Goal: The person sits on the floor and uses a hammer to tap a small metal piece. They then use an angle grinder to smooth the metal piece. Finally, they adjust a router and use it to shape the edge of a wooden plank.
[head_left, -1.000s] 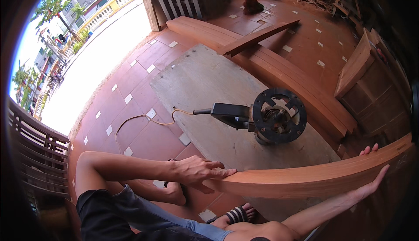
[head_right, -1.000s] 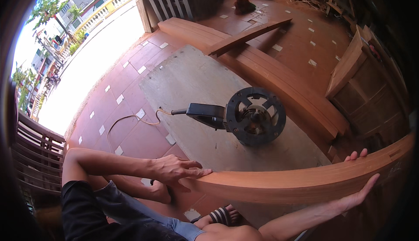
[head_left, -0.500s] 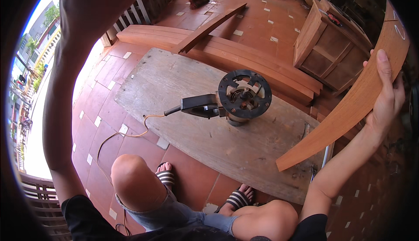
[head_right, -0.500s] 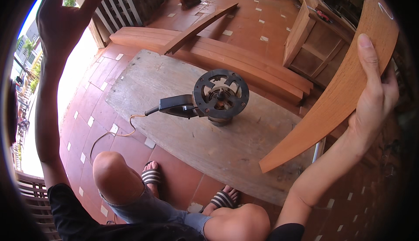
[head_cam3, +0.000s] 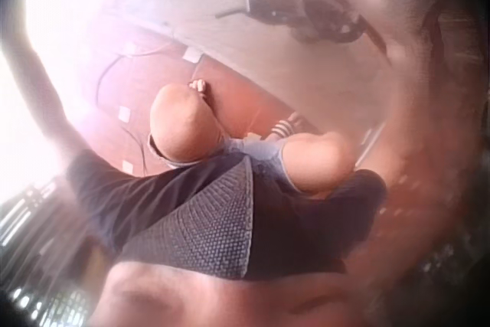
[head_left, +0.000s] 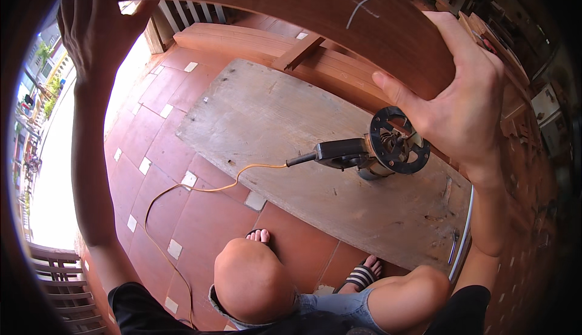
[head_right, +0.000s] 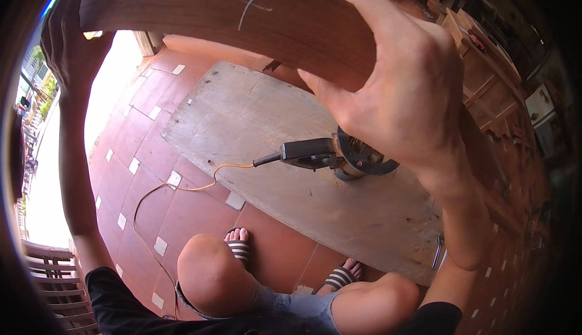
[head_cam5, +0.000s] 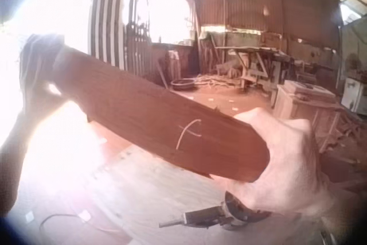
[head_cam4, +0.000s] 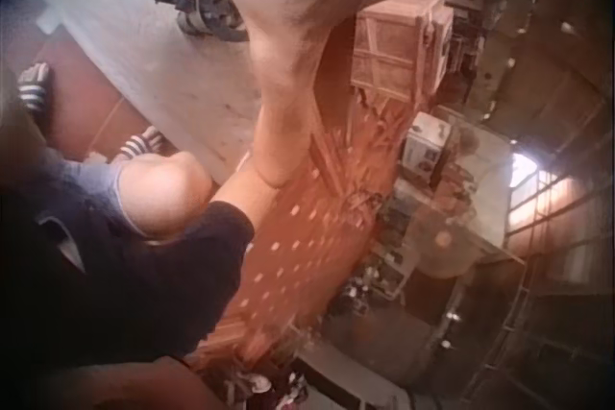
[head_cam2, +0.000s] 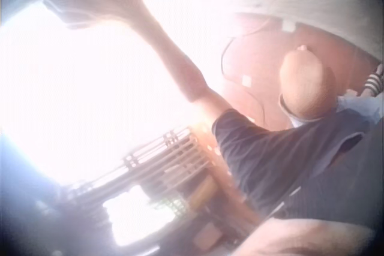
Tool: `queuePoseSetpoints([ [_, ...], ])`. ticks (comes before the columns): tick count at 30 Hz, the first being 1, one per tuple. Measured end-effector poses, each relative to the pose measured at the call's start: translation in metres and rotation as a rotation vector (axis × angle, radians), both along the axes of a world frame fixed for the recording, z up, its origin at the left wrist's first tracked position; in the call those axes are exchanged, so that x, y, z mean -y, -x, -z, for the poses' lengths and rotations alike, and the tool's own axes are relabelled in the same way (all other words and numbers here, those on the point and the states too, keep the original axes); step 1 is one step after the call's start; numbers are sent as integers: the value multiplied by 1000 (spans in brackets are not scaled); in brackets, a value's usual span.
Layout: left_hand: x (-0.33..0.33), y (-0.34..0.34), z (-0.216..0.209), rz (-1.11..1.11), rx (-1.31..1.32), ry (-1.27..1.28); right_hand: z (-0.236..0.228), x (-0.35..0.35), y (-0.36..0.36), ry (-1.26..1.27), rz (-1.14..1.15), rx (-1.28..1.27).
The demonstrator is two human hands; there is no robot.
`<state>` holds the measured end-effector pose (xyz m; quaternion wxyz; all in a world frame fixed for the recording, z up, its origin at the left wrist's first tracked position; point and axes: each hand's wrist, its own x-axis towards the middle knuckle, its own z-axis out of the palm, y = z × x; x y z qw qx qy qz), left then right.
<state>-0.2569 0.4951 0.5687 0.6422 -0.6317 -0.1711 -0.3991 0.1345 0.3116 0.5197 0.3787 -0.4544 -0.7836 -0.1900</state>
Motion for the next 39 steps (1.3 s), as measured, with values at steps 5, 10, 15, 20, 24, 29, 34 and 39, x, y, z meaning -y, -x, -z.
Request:
queuePoseSetpoints([
  [5,-6,79,151,-17,28,413,32,-90,40,328,-162,237],
  [10,31,87,237,-116,100,775,73,-179,70,683,-181,435],
  [15,69,90,301,-163,148,907,129,-244,112,1096,-138,675],
  [20,75,76,343,-143,194,1244,206,-275,119,1174,-124,780],
  [24,47,54,365,-78,273,1644,194,-280,107,849,135,837],
  [29,25,0,410,-22,368,1918,85,-197,38,292,54,121],
  [34,-8,-105,411,-24,354,1983,52,-25,20,615,190,-655],
  [39,-41,-195,425,69,362,1924,158,86,7,1099,74,-1025],
])
